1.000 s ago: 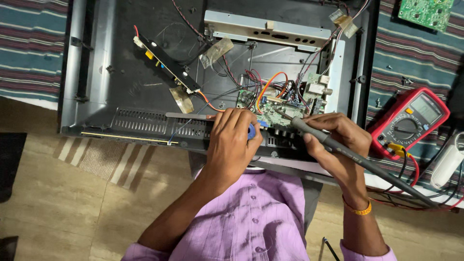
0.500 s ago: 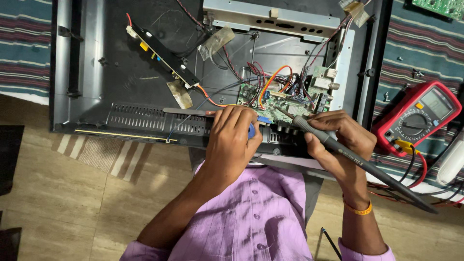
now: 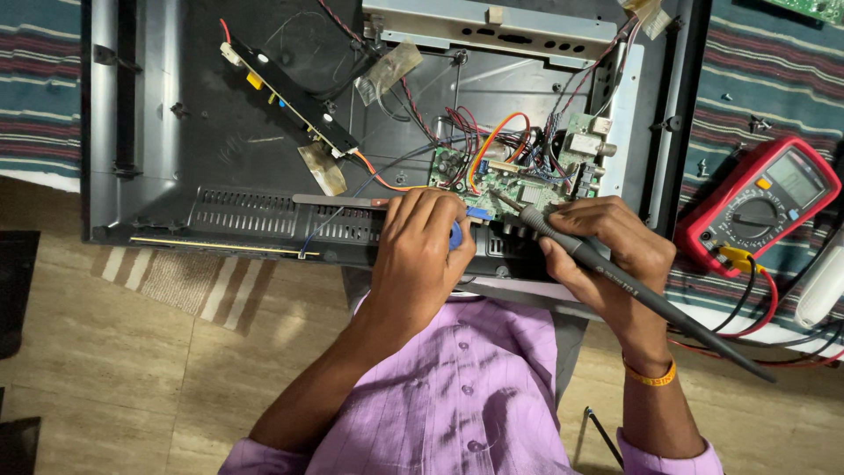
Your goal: The person uses a soldering iron to work on a circuit board inside an open TV chassis, then uses a magnifying glass to inspect the soldered area. They subsequently use a multimeter to test points on the board and continue soldering.
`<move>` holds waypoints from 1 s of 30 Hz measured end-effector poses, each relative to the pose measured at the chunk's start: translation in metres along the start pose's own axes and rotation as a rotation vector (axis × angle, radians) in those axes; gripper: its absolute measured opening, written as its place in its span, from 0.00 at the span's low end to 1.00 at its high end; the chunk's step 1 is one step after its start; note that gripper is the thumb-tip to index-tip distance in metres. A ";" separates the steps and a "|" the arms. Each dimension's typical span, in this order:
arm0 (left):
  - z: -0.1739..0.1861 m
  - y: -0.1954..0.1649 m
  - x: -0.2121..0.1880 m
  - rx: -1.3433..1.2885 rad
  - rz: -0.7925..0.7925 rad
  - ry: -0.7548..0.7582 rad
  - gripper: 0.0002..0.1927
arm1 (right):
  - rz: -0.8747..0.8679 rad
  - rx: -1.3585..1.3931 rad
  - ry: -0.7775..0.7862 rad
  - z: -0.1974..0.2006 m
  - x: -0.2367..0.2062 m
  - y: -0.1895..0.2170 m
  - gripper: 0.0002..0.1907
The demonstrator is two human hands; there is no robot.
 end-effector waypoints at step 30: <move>0.000 0.002 -0.002 -0.107 0.062 0.036 0.10 | 0.029 -0.016 -0.010 0.000 -0.005 0.003 0.09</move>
Point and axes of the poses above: each hand's wrist, its own x-axis towards the middle knuckle, its own z-axis out of the back of the hand, y = z × x, the point moved 8 cm from there along x, towards the middle knuckle, and after that the axes turned 9 degrees about -x, right-handed, at the moved point
